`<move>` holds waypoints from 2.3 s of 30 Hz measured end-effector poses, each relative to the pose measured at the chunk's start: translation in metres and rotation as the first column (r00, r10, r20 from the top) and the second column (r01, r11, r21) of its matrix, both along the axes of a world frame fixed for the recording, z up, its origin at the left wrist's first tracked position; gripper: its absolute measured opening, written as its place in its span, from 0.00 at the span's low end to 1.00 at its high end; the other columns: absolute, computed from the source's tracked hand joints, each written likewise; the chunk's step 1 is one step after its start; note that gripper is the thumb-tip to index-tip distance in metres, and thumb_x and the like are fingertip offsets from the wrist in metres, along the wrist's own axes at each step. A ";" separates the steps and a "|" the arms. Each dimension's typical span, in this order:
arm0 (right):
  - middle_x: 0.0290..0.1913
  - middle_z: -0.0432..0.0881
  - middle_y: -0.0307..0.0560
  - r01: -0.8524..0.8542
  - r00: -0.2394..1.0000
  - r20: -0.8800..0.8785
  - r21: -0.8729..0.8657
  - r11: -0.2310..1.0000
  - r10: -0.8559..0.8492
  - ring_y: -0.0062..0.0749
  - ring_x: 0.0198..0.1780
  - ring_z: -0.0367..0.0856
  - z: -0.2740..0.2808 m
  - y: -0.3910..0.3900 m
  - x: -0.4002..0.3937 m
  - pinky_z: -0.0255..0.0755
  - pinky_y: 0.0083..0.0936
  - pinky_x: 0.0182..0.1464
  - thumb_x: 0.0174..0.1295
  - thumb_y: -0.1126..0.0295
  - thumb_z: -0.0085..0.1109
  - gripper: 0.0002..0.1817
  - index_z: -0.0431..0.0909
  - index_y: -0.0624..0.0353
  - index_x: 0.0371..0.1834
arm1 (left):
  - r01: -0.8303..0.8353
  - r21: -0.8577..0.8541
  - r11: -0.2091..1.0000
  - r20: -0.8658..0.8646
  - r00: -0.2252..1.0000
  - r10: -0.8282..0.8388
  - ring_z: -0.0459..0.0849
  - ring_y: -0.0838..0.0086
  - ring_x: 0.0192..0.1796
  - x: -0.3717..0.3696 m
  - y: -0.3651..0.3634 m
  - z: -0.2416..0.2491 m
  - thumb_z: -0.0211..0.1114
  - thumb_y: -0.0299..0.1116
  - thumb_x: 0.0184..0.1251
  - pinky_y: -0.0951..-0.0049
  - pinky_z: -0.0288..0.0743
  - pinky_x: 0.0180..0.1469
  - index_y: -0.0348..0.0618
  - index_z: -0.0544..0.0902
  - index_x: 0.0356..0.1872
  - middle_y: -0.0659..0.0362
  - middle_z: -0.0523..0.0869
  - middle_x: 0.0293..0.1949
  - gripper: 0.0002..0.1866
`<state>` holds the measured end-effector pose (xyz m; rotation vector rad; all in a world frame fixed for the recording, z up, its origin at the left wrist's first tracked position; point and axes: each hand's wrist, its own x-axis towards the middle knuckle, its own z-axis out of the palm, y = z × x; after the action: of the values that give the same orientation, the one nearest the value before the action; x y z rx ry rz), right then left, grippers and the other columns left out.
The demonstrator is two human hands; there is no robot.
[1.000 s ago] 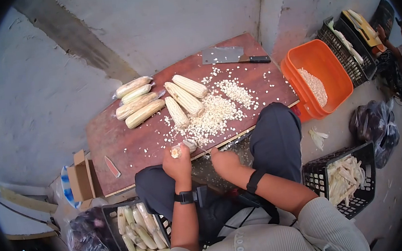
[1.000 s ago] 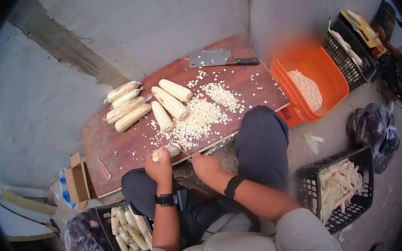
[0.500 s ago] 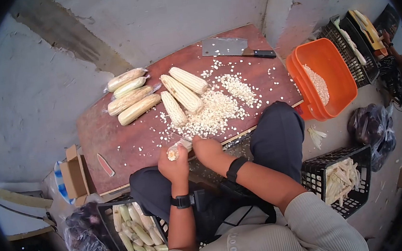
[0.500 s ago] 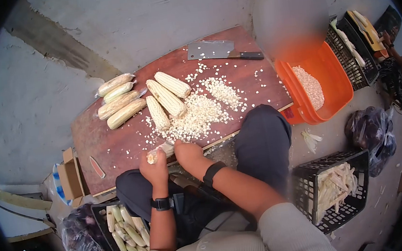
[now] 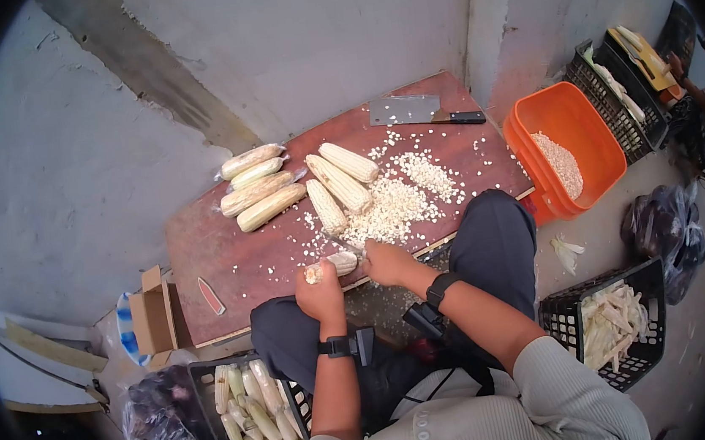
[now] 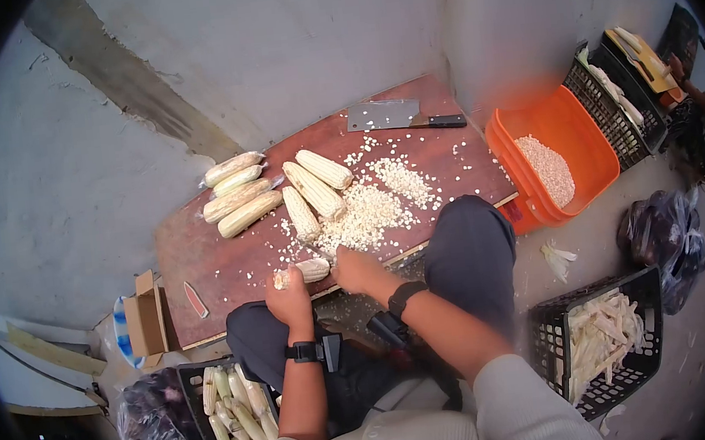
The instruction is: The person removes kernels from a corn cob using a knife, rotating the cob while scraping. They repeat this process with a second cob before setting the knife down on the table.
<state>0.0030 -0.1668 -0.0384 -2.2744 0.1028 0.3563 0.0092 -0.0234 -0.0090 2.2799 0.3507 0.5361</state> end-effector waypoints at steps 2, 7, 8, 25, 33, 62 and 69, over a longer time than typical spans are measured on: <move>0.36 0.80 0.64 0.011 0.998 0.058 -0.078 0.997 -0.006 0.61 0.40 0.80 -0.003 -0.002 -0.013 0.72 0.51 0.43 0.63 0.63 0.52 0.15 0.67 0.67 0.42 | 0.000 -0.016 1.000 0.000 1.000 0.000 0.82 0.47 0.32 0.001 -0.002 0.000 0.68 0.47 0.53 0.56 0.74 0.35 0.35 0.81 0.31 0.44 0.84 0.28 0.21; 0.35 0.80 0.62 0.001 0.972 0.230 -0.226 0.974 0.052 0.57 0.35 0.80 0.002 -0.004 -0.049 0.73 0.49 0.37 0.67 0.64 0.48 0.12 0.67 0.64 0.40 | -0.002 -0.010 1.000 -0.035 0.999 0.002 0.83 0.47 0.33 0.002 0.004 -0.006 0.68 0.49 0.53 0.56 0.74 0.36 0.35 0.82 0.32 0.44 0.84 0.29 0.22; 0.35 0.80 0.62 0.001 0.970 0.234 -0.262 0.965 0.063 0.56 0.35 0.81 0.006 -0.003 -0.056 0.73 0.48 0.35 0.68 0.64 0.47 0.11 0.67 0.63 0.39 | -0.007 0.003 1.000 -0.022 1.000 0.007 0.83 0.47 0.33 0.001 0.003 -0.007 0.68 0.49 0.53 0.56 0.74 0.36 0.36 0.82 0.32 0.44 0.84 0.29 0.22; 0.22 0.79 0.60 -0.051 0.996 0.060 -0.256 0.965 0.068 0.56 0.26 0.81 -0.022 0.001 -0.055 0.74 0.49 0.30 0.69 0.61 0.47 0.14 0.68 0.64 0.38 | -0.001 -0.224 0.975 -0.067 0.998 -0.014 0.82 0.49 0.28 0.019 0.009 -0.017 0.70 0.42 0.53 0.59 0.73 0.33 0.31 0.80 0.32 0.43 0.82 0.25 0.20; 0.25 0.80 0.62 -0.086 0.996 0.007 -0.209 0.974 0.089 0.59 0.30 0.82 -0.022 0.008 -0.026 0.74 0.49 0.33 0.70 0.59 0.47 0.17 0.69 0.66 0.38 | 0.018 -0.299 0.954 -0.058 0.998 -0.037 0.83 0.54 0.26 0.027 0.011 -0.024 0.69 0.40 0.54 0.62 0.74 0.33 0.29 0.80 0.36 0.43 0.83 0.26 0.20; 0.34 0.82 0.56 -0.015 0.982 0.176 -0.276 0.961 0.066 0.53 0.38 0.81 -0.012 -0.003 -0.047 0.72 0.47 0.37 0.67 0.59 0.50 0.12 0.72 0.56 0.41 | 0.020 -0.751 0.660 0.152 0.978 0.144 0.79 0.77 0.35 0.014 0.029 -0.006 0.63 0.35 0.68 0.74 0.75 0.39 0.31 0.76 0.39 0.56 0.83 0.35 0.14; 0.35 0.79 0.55 0.130 0.968 0.249 -0.451 0.883 -0.015 0.51 0.41 0.78 0.005 -0.051 -0.026 0.72 0.44 0.38 0.64 0.60 0.54 0.12 0.76 0.57 0.35 | 0.076 -0.781 0.620 0.168 0.981 0.092 0.78 0.76 0.35 0.015 0.027 -0.003 0.63 0.36 0.68 0.73 0.74 0.39 0.31 0.76 0.38 0.57 0.82 0.34 0.14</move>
<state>-0.0227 -0.2179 -0.0333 -2.7622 0.1637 0.0077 0.0239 0.0041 -0.0123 1.3450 0.3988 0.4725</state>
